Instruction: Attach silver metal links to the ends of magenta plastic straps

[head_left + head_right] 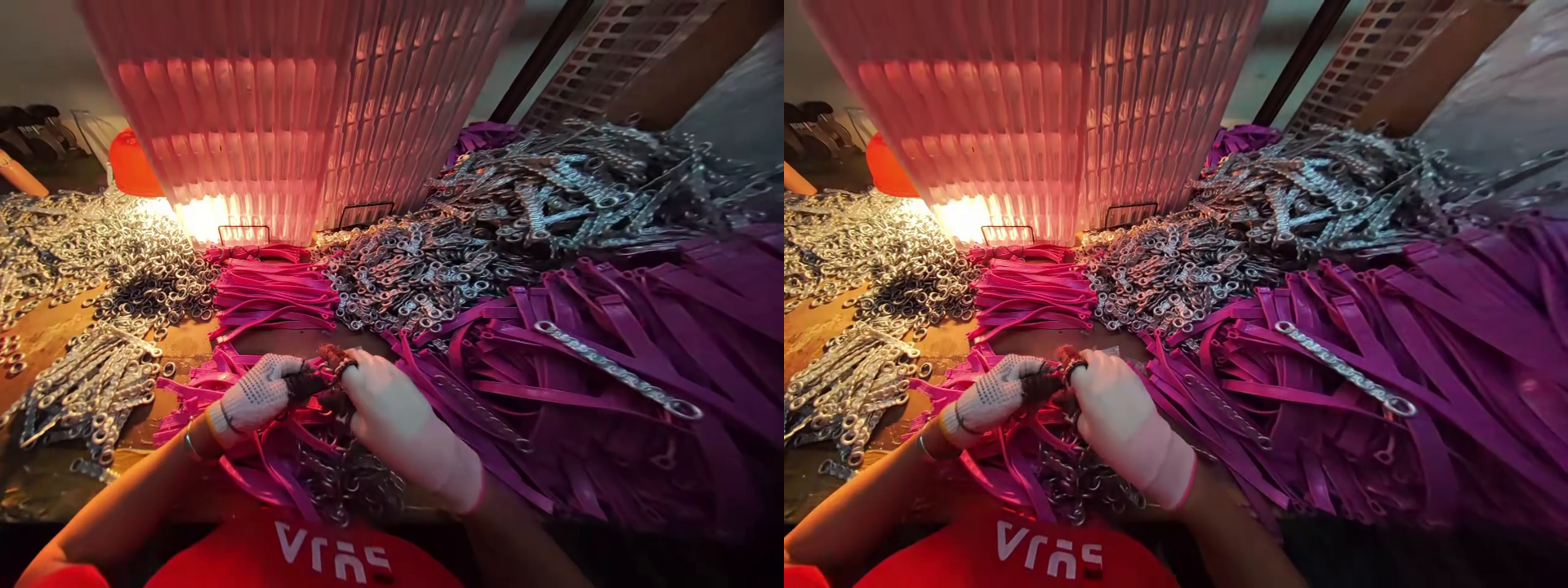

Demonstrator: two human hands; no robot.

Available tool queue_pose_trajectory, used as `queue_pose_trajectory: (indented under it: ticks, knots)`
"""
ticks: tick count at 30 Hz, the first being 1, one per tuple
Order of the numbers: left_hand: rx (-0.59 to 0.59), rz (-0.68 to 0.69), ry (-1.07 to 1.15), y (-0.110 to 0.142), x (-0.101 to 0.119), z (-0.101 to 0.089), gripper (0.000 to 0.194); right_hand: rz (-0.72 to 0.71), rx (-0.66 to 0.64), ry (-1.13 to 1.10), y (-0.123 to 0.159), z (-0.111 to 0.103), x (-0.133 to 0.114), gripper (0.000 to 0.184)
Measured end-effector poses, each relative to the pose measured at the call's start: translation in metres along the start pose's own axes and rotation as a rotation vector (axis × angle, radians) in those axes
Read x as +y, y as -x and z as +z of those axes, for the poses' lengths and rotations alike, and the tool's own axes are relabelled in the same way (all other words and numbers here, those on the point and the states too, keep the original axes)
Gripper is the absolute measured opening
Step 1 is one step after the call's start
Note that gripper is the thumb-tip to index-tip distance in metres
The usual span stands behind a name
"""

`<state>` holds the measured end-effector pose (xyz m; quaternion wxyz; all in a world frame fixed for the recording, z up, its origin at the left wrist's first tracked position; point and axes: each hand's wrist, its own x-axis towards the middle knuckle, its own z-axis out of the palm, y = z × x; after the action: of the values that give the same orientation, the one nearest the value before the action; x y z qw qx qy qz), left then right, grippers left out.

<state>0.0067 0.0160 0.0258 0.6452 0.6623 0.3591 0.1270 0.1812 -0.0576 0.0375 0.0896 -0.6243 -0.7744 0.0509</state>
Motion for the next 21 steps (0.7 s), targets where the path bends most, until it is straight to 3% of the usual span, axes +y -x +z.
queue_pose_trajectory:
  ticks: [4,10,13,16,19,21]
  knots:
    - [0.035,0.019,-0.025,0.005,-0.002,0.004,0.035,-0.027,-0.085,0.116,0.001,0.007,0.0,0.026]
    - [-0.064,-0.001,0.146,0.007,-0.006,0.017,0.028,-0.286,0.075,0.149,0.012,0.035,0.014,0.019]
    - [-0.089,-0.033,0.07,0.006,0.0,0.013,0.026,-0.366,0.161,0.13,0.016,0.039,0.016,0.017]
    - [-0.202,-0.042,-0.157,0.015,0.024,-0.008,0.021,-0.396,0.267,0.099,0.02,0.033,0.016,0.018]
    - [-0.282,-0.065,-0.272,0.037,0.055,-0.045,0.021,-0.379,0.366,0.062,0.029,0.022,0.016,0.018]
    - [-0.199,-0.118,-0.231,0.055,0.067,-0.07,0.018,-0.347,0.384,0.055,0.036,0.018,0.015,0.019]
